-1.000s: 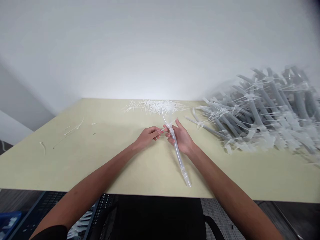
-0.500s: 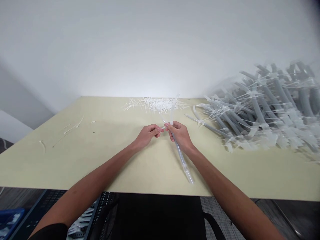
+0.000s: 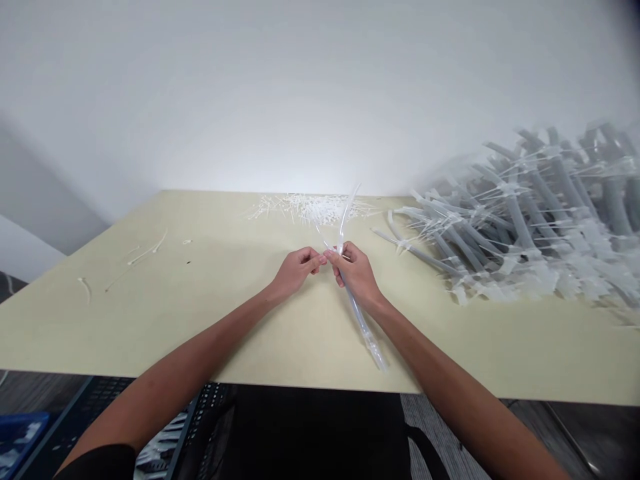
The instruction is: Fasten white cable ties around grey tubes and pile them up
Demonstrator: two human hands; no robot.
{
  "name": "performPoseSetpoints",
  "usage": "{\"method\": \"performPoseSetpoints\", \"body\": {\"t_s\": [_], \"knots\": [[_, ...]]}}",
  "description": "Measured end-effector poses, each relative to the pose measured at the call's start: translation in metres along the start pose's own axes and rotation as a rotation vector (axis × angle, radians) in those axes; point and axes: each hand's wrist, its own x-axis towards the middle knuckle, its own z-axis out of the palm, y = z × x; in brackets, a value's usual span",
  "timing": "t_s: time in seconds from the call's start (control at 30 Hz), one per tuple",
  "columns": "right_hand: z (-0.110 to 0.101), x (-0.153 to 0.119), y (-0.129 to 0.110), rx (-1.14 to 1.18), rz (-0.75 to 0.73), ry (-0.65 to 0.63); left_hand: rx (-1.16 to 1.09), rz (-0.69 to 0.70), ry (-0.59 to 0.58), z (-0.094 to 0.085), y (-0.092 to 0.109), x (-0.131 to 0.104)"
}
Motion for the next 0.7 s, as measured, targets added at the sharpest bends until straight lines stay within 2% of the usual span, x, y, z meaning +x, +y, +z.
{"method": "performPoseSetpoints", "body": {"t_s": [0.13, 0.3, 0.53, 0.7], "knots": [[0.001, -0.001, -0.004, -0.004, -0.026, 0.035, 0.011, 0.026, 0.061, 0.002, 0.005, -0.005], [0.001, -0.002, -0.008, 0.002, -0.02, 0.056, -0.024, 0.056, -0.01, 0.001, 0.011, -0.008], [0.002, -0.005, -0.01, 0.018, -0.053, 0.024, 0.074, 0.033, -0.003, 0.003, 0.007, -0.005], [0.0, -0.003, -0.011, -0.011, -0.055, 0.033, 0.085, 0.069, 0.007, -0.002, 0.011, -0.006]]}}
